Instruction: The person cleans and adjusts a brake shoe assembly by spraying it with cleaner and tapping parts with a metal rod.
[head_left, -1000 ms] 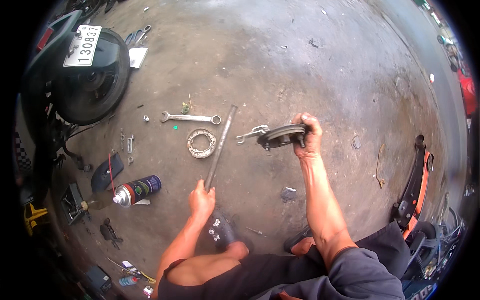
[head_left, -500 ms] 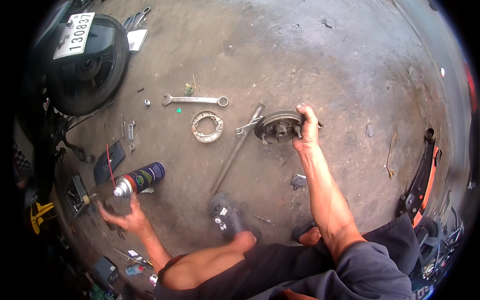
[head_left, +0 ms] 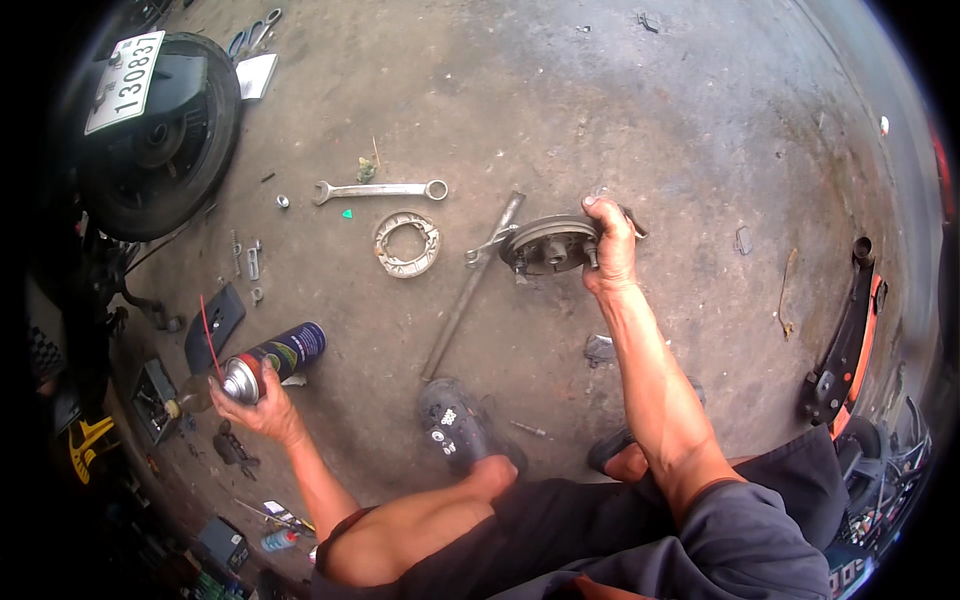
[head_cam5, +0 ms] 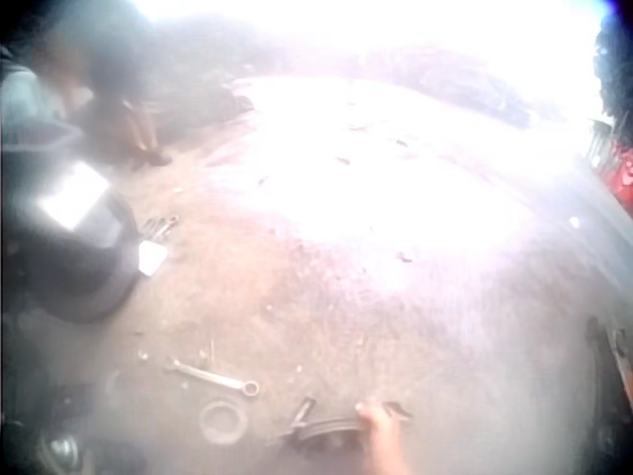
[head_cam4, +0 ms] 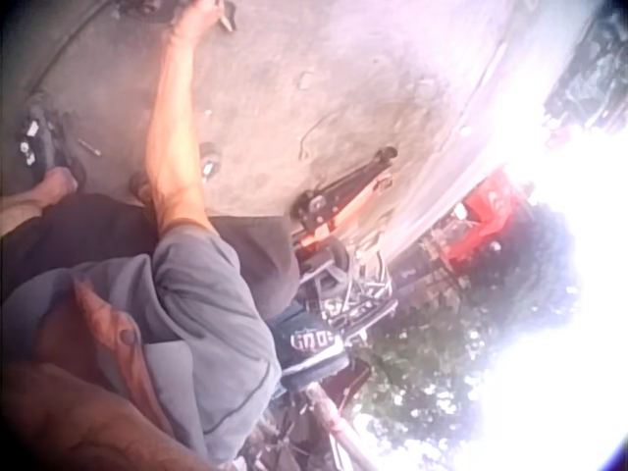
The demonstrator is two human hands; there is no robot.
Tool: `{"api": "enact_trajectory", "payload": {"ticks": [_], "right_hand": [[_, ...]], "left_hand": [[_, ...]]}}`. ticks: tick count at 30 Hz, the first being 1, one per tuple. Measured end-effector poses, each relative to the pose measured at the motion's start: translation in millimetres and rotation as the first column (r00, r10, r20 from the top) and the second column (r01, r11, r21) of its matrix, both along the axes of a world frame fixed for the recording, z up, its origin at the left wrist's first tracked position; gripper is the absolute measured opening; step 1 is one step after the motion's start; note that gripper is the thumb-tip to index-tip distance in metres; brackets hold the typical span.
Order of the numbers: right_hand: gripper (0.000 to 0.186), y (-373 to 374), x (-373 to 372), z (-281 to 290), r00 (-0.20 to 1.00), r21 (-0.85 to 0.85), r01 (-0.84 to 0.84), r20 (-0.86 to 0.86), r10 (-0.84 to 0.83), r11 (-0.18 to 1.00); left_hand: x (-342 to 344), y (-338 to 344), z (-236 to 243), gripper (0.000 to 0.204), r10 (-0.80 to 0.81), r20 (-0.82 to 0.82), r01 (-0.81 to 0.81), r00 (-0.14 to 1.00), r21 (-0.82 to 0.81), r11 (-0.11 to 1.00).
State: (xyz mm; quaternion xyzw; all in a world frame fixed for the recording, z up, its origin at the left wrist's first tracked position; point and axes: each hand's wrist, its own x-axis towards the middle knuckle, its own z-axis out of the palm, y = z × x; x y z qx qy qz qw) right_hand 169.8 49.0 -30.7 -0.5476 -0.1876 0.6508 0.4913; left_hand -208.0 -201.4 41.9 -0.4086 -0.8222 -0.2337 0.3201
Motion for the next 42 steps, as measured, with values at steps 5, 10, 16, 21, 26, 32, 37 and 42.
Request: {"api": "enact_trajectory", "payload": {"ticks": [5, 10, 16, 21, 26, 32, 37, 42], "right_hand": [[0.015, 1, -1, 1, 0.999, -0.022, -0.021, -0.028, 0.020, 1.000], [0.013, -1, 2, -1, 0.998, -0.027, -0.061, -0.017, 0.060, 0.998], [0.017, -1, 0, -2, 0.958, -0.176, -0.046, -0.287, -0.006, 0.983], [0.022, 2, 0, -1, 0.915, -0.301, -0.048, -0.396, -0.079, 0.952], [0.021, 0, 3, 3, 0.913, -0.248, -0.041, -0.403, -0.065, 0.968], [0.018, 2, -1, 20, 0.963, -0.102, -0.025, -0.269, -0.003, 0.994], [0.017, 2, -2, 27, 0.970, -0.034, -0.076, -0.236, 0.066, 0.996], [0.017, 3, -4, 24, 0.979, -0.025, -0.045, -0.202, 0.039, 0.999]], "left_hand": [[-14, 1, -2, 0.078, 0.035, 0.057, -0.041, 0.998, 0.114, 0.993], [-1, 4, -5, 0.081, -0.036, 0.000, 0.036, 0.999, 0.043, 0.998], [3, 24, 1, 0.088, -0.090, 0.330, 0.036, 0.940, 0.168, 0.985], [54, 58, 64, 0.080, -0.647, 0.216, 0.671, 0.731, -0.053, 0.740], [118, 73, 71, 0.078, -0.740, 0.551, 0.882, 0.386, 0.015, 0.472], [147, 91, 67, 0.069, -0.772, 0.514, 0.888, 0.374, 0.042, 0.459], [149, 95, 67, 0.071, -0.753, 0.523, 0.894, 0.400, -0.043, 0.446], [150, 98, 68, 0.069, -0.750, 0.515, 0.886, 0.415, -0.043, 0.461]]}}
